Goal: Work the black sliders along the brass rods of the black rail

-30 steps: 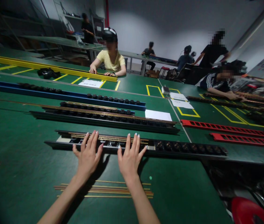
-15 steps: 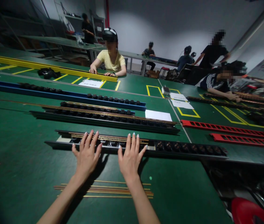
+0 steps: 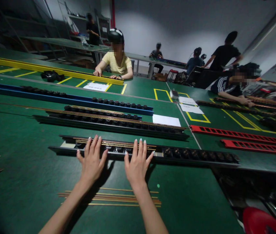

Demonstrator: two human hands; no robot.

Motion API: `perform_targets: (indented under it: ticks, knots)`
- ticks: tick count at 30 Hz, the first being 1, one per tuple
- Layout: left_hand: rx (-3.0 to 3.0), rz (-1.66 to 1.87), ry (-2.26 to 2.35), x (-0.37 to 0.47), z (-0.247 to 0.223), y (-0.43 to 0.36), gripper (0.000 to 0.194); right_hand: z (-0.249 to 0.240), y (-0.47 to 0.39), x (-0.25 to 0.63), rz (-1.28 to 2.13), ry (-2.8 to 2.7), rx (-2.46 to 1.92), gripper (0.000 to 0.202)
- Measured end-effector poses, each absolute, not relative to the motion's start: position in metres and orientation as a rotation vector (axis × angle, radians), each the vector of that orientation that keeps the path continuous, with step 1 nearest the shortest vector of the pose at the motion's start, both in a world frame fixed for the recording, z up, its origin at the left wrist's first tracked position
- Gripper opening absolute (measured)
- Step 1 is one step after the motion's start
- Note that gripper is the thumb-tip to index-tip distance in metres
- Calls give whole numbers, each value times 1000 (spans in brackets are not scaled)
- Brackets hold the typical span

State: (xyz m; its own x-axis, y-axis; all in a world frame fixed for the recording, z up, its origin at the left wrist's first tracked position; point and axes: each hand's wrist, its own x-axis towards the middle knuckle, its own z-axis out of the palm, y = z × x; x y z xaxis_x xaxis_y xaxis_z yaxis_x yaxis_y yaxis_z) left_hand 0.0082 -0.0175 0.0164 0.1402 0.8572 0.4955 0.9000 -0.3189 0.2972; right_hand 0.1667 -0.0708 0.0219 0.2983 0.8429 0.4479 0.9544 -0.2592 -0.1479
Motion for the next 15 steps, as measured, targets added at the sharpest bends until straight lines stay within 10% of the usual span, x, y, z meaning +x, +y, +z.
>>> perform_targets:
  ticks: [15]
  knots:
    - [-2315, -923, -1767, 7, 16, -17, 58, 23, -71, 166, -379, -1603, -2193, 55]
